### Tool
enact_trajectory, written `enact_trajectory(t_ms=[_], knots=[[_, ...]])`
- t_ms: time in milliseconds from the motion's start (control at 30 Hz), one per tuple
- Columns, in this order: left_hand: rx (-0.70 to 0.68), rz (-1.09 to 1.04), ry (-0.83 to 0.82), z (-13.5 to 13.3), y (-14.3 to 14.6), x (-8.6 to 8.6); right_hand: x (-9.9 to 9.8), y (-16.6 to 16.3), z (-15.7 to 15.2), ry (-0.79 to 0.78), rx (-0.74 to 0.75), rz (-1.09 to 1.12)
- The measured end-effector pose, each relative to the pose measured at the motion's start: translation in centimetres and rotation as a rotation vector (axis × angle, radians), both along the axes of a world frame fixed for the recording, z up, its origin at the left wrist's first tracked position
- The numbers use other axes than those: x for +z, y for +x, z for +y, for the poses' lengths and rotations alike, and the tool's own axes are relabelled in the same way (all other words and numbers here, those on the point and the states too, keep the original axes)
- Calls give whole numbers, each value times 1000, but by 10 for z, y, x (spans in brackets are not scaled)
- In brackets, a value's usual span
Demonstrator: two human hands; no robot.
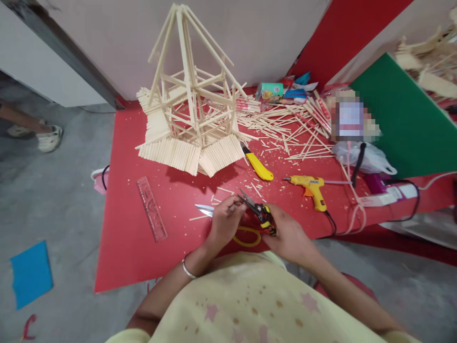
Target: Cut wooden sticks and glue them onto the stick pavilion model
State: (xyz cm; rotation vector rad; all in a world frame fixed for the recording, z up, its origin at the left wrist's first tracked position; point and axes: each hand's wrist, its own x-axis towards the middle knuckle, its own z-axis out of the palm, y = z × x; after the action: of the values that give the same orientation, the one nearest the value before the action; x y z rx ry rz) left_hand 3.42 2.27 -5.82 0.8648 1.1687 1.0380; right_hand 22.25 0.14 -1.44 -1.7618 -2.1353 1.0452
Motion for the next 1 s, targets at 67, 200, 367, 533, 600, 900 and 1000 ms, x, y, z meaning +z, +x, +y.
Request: enact_trajectory(t_ms=[67,200,367,533,600,900,1000], knots=[[-11,4,2,-1,0,-1,-3,0,-1,-18,1,5],[-1,28,4,-1,0,0,-6,1,0,-15,-6,-22],[-22,107,90,1,-3,4,-5,3,1,-62,-11,-42],[-59,217,220,4,-9,2,-7,5,1,-52,0,-56],[-70,223,228,4,-11,0,-7,5,1,-58,6,-70],[-106,214,205,3,-14,2,-4,4,3,-103,18,-177],[-109,211,195,3,-13,3,-4,6,4,-21,44,-79]])
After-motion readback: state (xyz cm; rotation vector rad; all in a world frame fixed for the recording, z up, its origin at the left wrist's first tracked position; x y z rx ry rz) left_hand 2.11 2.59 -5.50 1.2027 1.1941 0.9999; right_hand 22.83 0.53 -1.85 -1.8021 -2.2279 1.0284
